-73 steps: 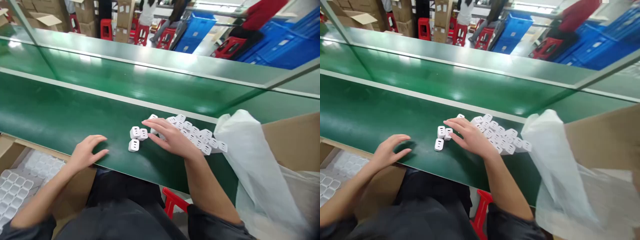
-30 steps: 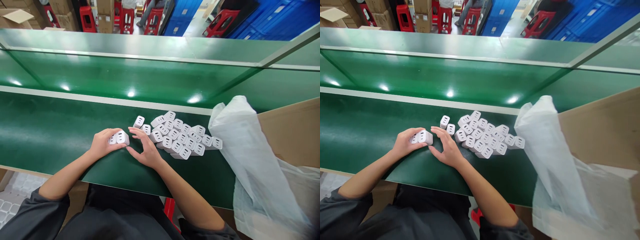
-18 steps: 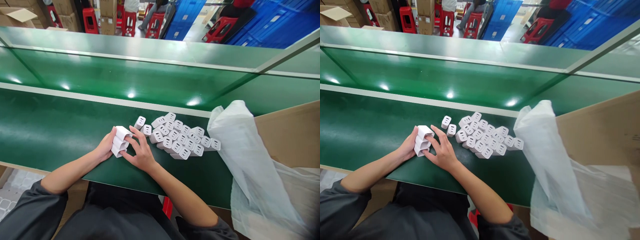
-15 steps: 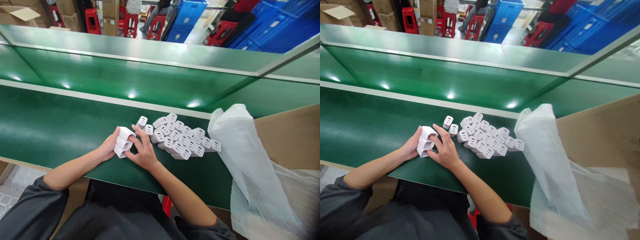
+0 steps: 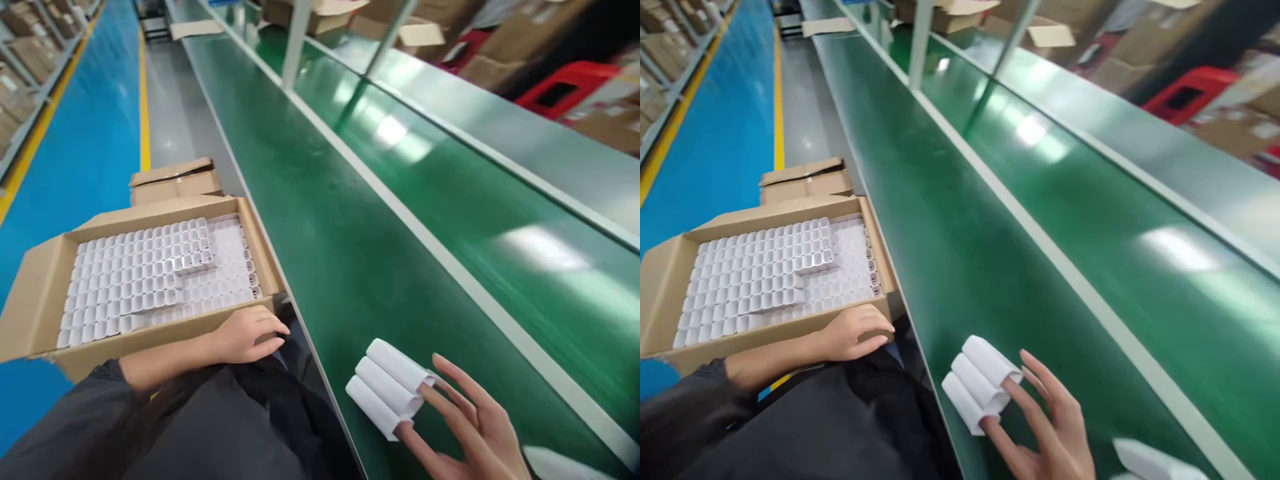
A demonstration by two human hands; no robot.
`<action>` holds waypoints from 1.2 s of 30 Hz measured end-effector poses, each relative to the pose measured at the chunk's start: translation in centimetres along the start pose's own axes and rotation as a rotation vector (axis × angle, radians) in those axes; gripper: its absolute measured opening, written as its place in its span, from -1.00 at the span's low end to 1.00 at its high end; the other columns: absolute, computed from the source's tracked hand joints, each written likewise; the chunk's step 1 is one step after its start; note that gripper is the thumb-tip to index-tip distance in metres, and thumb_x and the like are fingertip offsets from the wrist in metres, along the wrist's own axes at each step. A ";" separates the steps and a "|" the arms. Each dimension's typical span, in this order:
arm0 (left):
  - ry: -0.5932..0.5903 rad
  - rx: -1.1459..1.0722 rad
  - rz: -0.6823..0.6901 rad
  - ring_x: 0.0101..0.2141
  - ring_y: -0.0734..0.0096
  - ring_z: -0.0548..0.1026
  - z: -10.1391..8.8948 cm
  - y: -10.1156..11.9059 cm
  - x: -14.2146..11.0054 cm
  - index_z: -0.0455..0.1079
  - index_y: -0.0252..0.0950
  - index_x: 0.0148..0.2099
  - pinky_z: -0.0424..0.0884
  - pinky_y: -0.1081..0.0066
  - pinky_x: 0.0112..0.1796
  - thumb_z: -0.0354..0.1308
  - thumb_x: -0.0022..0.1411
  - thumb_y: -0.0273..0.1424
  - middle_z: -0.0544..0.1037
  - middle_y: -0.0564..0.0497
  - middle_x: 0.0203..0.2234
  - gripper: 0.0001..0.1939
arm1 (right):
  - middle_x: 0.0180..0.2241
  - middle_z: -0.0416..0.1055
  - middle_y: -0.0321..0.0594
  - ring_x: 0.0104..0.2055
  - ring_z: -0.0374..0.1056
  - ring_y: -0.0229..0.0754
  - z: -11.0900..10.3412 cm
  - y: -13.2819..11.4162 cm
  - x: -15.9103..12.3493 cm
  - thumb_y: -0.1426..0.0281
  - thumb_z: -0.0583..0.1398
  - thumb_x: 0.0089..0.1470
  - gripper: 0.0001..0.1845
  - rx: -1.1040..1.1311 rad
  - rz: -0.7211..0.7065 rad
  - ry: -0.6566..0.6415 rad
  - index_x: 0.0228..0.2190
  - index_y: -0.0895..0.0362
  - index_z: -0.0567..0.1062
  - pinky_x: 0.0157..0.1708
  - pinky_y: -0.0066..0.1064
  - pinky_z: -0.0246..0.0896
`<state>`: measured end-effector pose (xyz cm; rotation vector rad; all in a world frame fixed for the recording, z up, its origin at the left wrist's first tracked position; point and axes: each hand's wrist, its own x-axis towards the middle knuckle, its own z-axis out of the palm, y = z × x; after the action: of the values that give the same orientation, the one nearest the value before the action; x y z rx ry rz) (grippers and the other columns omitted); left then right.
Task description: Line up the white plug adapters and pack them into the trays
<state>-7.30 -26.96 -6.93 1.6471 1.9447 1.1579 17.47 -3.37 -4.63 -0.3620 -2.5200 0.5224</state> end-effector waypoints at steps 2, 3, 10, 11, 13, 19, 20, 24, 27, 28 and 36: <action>0.091 0.160 -0.103 -0.07 0.26 0.50 -0.2 -1.7 -3.8 0.44 -0.26 0.00 0.44 0.23 -0.01 0.00 0.39 -0.36 0.58 -0.10 -0.15 -0.75 | 0.32 0.12 -0.22 0.03 0.40 0.36 2.1 -0.7 3.8 0.26 0.25 0.05 -0.18 0.014 -0.168 -0.104 0.26 -0.50 0.12 -0.20 0.34 0.46; 0.121 0.232 -0.157 -0.01 0.22 0.48 -0.1 -2.4 -5.4 0.41 -0.25 0.05 0.43 0.18 0.04 0.00 0.39 -0.37 0.56 -0.12 -0.09 -0.73 | 0.34 0.08 -0.21 0.08 0.37 0.36 3.4 -1.3 6.0 0.28 0.24 0.07 -0.16 0.022 -0.267 -0.158 0.29 -0.47 0.08 -0.17 0.35 0.45; 0.186 0.479 -0.262 0.12 0.06 0.41 1.0 -3.9 -9.7 0.39 -0.33 0.10 0.38 0.05 0.13 0.04 0.33 -0.41 0.42 -0.26 0.13 -0.68 | 0.34 0.06 0.00 0.33 0.09 0.26 15.9 -10.4 19.7 0.52 0.27 0.08 -0.51 0.088 -0.880 -0.515 0.06 0.01 0.45 0.15 0.21 0.27; 0.179 0.488 -0.246 0.13 0.04 0.40 1.1 -3.9 -9.9 0.40 -0.33 0.08 0.37 0.04 0.15 0.06 0.33 -0.40 0.41 -0.26 0.14 -0.69 | 0.34 0.07 -0.01 0.34 0.06 0.26 17.9 -11.9 20.6 0.55 0.29 0.05 -0.55 0.062 -0.957 -0.588 -0.01 0.04 0.50 0.18 0.23 0.22; 0.184 0.509 -0.224 0.17 0.01 0.37 1.4 -4.0 -10.2 0.42 -0.32 0.05 0.33 0.02 0.18 0.08 0.31 -0.39 0.38 -0.26 0.18 -0.71 | 0.35 0.08 -0.04 0.38 -0.01 0.27 21.8 -14.8 21.5 0.58 0.31 0.02 -0.61 0.012 -1.101 -0.721 -0.09 0.06 0.58 0.25 0.27 0.06; 0.253 0.564 -0.203 0.23 0.01 0.30 2.7 -4.0 -11.2 0.45 -0.33 -0.02 0.27 0.05 0.22 0.06 0.31 -0.40 0.31 -0.29 0.24 -0.75 | 0.38 0.03 -0.17 0.43 -0.12 0.18 29.8 -19.5 19.3 0.52 0.29 0.11 -0.66 0.056 -1.431 -0.921 -0.09 -0.03 0.62 0.33 0.23 -0.18; 0.256 0.569 -0.208 0.24 0.01 0.30 2.9 -4.0 -11.2 0.45 -0.33 -0.01 0.27 0.05 0.22 0.06 0.30 -0.40 0.32 -0.30 0.23 -0.74 | 0.38 0.03 -0.19 0.43 -0.11 0.17 30.6 -19.9 18.8 0.52 0.29 0.12 -0.66 0.078 -1.462 -0.915 -0.09 -0.04 0.62 0.34 0.22 -0.18; 0.280 0.574 -0.227 0.23 0.03 0.30 3.7 -4.2 -11.1 0.46 -0.31 -0.01 0.25 0.07 0.23 0.08 0.28 -0.40 0.36 -0.26 0.20 -0.73 | 0.38 0.05 -0.20 0.42 -0.10 0.16 33.5 -21.8 17.2 0.53 0.26 0.16 -0.64 0.138 -1.545 -0.851 -0.05 -0.06 0.59 0.33 0.23 -0.15; 0.291 0.565 -0.249 0.16 0.08 0.36 4.2 -4.5 -11.0 0.47 -0.28 -0.01 0.27 0.08 0.21 0.08 0.28 -0.40 0.44 -0.20 0.11 -0.74 | 0.38 0.03 -0.17 0.43 -0.13 0.16 35.5 -24.3 16.2 0.54 0.24 0.17 -0.62 0.161 -1.579 -0.801 -0.02 -0.05 0.57 0.33 0.23 -0.15; 0.286 0.554 -0.262 0.13 0.10 0.39 4.3 -4.6 -11.0 0.48 -0.28 -0.02 0.28 0.10 0.20 0.08 0.29 -0.39 0.47 -0.18 0.06 -0.74 | 0.39 0.02 -0.16 0.44 -0.14 0.16 36.1 -25.2 15.9 0.54 0.23 0.18 -0.62 0.166 -1.587 -0.790 -0.01 -0.05 0.57 0.33 0.23 -0.17; 0.258 0.546 -0.279 0.11 0.15 0.39 4.1 -4.8 -11.0 0.47 -0.26 -0.01 0.27 0.14 0.20 0.09 0.30 -0.39 0.49 -0.16 0.03 -0.75 | 0.39 0.01 -0.16 0.42 -0.10 0.16 36.1 -28.0 16.5 0.56 0.16 0.20 -0.50 0.160 -1.470 -0.895 0.12 -0.06 0.46 0.30 0.24 -0.09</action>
<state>-4.61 -35.74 -15.71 1.4311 2.7373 0.8047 -20.09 -32.89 -13.27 2.0002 -2.5644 0.2311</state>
